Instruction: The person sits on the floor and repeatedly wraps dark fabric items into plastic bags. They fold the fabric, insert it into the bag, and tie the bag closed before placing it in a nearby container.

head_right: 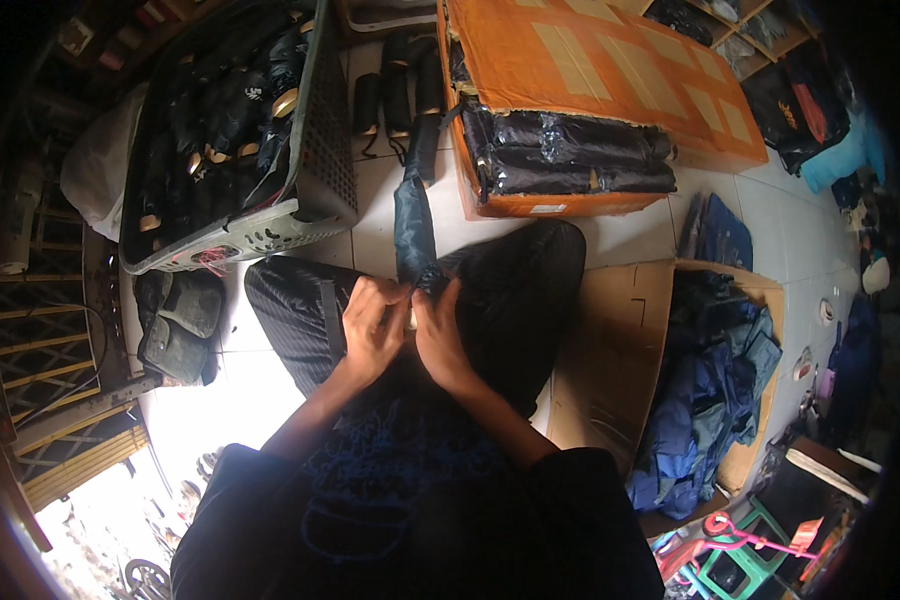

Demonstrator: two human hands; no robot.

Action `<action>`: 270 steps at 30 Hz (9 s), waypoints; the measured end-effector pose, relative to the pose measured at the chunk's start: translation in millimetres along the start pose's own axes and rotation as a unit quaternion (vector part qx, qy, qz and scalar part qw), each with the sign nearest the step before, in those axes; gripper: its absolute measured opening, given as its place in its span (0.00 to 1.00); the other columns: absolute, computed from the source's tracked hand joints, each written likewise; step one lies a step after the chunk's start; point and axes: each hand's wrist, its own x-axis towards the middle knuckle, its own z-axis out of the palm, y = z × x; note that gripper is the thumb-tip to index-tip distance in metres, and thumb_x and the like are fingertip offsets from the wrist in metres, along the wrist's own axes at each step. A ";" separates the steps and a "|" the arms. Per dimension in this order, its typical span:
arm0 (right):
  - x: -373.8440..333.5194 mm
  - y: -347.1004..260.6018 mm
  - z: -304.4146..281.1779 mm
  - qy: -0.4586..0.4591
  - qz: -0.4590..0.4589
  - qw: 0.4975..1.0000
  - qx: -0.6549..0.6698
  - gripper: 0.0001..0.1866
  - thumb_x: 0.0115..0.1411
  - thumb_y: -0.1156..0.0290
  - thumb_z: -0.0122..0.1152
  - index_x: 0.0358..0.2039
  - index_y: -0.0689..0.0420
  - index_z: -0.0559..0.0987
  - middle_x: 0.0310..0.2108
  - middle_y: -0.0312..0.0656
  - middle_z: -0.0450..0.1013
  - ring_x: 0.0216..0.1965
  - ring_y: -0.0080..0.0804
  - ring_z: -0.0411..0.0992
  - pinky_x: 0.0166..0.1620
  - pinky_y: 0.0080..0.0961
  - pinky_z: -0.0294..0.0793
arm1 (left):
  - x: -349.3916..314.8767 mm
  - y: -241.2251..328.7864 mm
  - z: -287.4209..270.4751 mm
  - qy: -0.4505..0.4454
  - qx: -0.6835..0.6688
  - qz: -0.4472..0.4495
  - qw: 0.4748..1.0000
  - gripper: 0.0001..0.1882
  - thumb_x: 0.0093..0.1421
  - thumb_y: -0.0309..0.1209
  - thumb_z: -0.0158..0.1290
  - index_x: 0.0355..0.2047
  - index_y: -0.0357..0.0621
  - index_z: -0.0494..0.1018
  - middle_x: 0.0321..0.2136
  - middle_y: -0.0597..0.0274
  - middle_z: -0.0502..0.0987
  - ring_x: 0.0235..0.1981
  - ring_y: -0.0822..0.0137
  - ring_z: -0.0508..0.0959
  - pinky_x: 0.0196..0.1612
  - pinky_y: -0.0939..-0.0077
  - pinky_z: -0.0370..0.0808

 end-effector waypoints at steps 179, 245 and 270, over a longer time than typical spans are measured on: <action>31.2 -50.9 -8.5 -0.077 0.048 0.957 0.277 0.15 0.58 0.66 0.61 0.41 0.58 0.69 0.28 0.42 0.71 0.26 0.30 0.73 0.31 0.27 0.75 | -10.7 5.4 -11.8 -0.111 -0.175 -0.053 0.977 0.17 0.49 0.25 0.63 0.39 0.35 0.72 0.31 0.52 0.80 0.36 0.61 0.81 0.48 0.68 0.72; -116.5 -152.4 -221.5 0.411 -0.306 0.776 -0.368 0.05 0.56 0.79 0.54 0.32 0.61 0.77 0.31 0.47 0.76 0.32 0.39 0.77 0.33 0.27 0.73 | -31.8 -42.1 21.7 -0.199 -0.257 -0.327 0.888 0.11 0.65 0.32 0.49 0.42 0.39 0.72 0.30 0.63 0.75 0.27 0.76 0.71 0.34 0.81 0.69; -104.7 -226.4 -195.3 0.300 -0.395 0.843 -0.209 0.14 0.54 0.76 0.65 0.24 0.55 0.65 0.20 0.23 0.57 0.22 0.09 0.54 0.25 0.12 0.52 | 42.0 46.6 3.5 -0.247 -0.307 -0.202 0.897 0.09 0.64 0.29 0.50 0.40 0.36 0.74 0.32 0.61 0.77 0.33 0.74 0.74 0.40 0.80 0.71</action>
